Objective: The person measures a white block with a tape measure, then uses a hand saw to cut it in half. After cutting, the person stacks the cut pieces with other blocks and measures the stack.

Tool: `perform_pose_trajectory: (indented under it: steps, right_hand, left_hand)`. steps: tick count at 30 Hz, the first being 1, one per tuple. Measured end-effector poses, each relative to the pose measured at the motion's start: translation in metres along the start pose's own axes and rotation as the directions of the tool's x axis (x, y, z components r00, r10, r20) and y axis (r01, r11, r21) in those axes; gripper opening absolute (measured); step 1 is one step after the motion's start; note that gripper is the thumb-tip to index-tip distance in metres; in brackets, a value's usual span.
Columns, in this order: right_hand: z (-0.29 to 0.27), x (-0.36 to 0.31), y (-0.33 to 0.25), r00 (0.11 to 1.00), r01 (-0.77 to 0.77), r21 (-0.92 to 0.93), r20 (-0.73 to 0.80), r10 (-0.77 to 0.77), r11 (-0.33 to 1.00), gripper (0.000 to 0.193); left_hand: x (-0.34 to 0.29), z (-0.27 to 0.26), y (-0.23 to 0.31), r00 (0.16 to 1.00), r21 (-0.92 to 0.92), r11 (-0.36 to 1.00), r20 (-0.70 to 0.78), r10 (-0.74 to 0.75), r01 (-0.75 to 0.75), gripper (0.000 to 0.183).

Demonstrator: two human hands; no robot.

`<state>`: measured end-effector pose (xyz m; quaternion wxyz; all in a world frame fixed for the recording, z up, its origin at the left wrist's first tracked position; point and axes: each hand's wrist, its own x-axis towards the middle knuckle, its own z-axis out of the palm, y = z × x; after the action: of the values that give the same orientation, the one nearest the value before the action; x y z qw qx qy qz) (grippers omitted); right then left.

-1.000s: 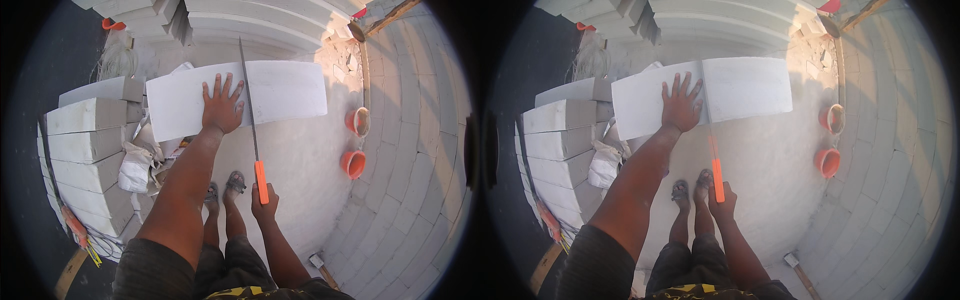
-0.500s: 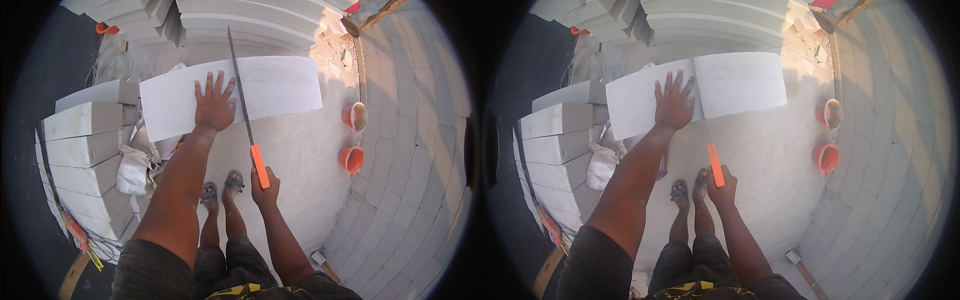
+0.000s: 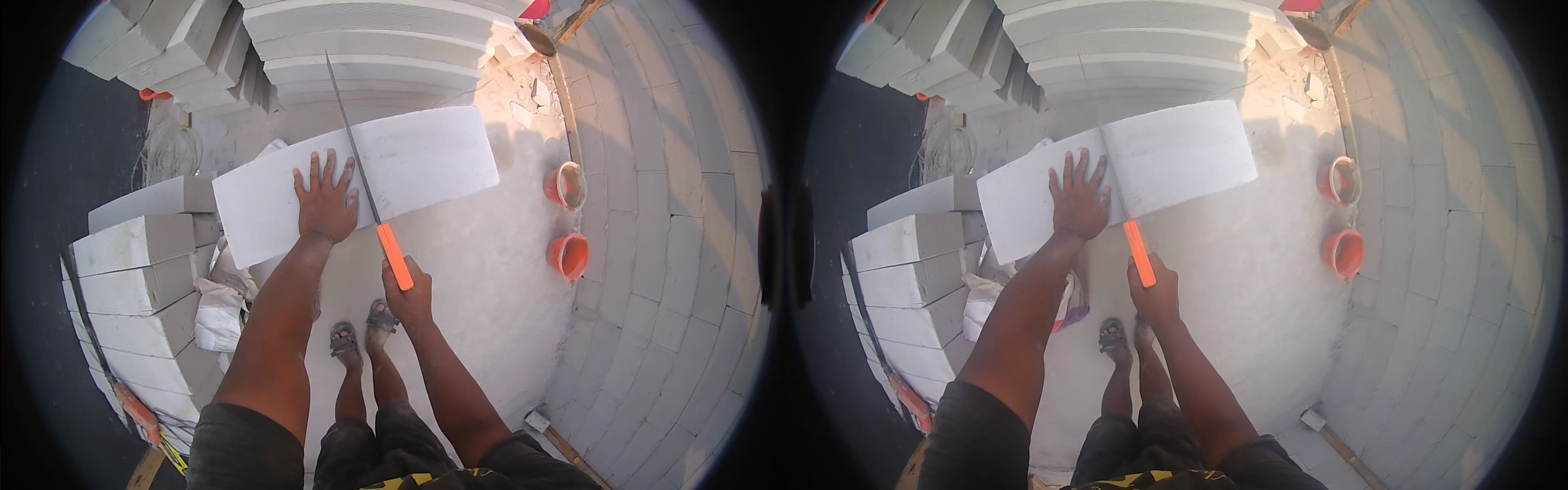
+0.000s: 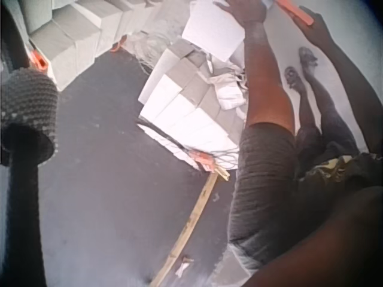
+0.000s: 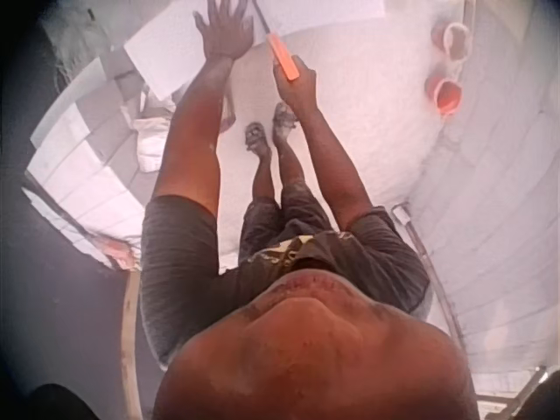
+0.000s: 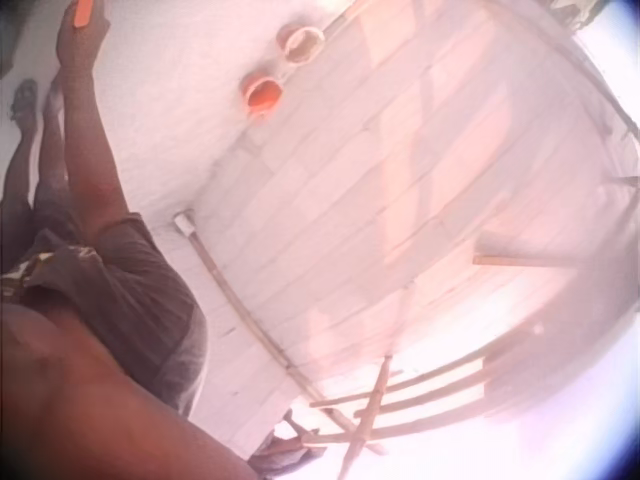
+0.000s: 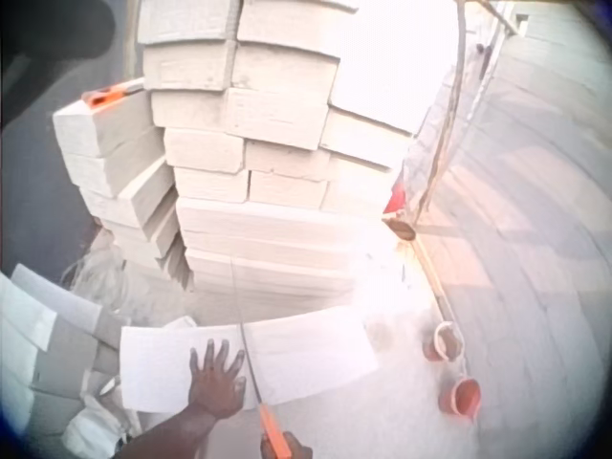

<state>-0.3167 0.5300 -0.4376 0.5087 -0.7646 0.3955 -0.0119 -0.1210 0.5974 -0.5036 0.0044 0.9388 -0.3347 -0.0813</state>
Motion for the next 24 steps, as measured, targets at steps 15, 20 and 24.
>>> perform_pose_trajectory:
  steps: [15,20,24]
  right_hand:
    - [-0.007,-0.067,0.038,0.973,0.174,0.057,-0.162,-0.163,0.983,0.017]
    - [-0.019,0.005,-0.010,0.992,-0.059,0.017,0.112,0.056,0.998,0.018]
    - [-0.010,-0.049,0.032,0.994,0.092,0.028,-0.062,-0.090,0.995,0.013]
  left_hand:
    - [-0.005,0.001,0.007,1.000,0.033,0.999,0.012,-0.003,0.003,0.061]
    - [-0.002,0.004,0.005,1.000,0.061,0.998,-0.022,0.005,-0.004,0.061]
    - [-0.002,-0.003,0.010,0.999,0.030,1.000,0.035,0.006,-0.007,0.061]
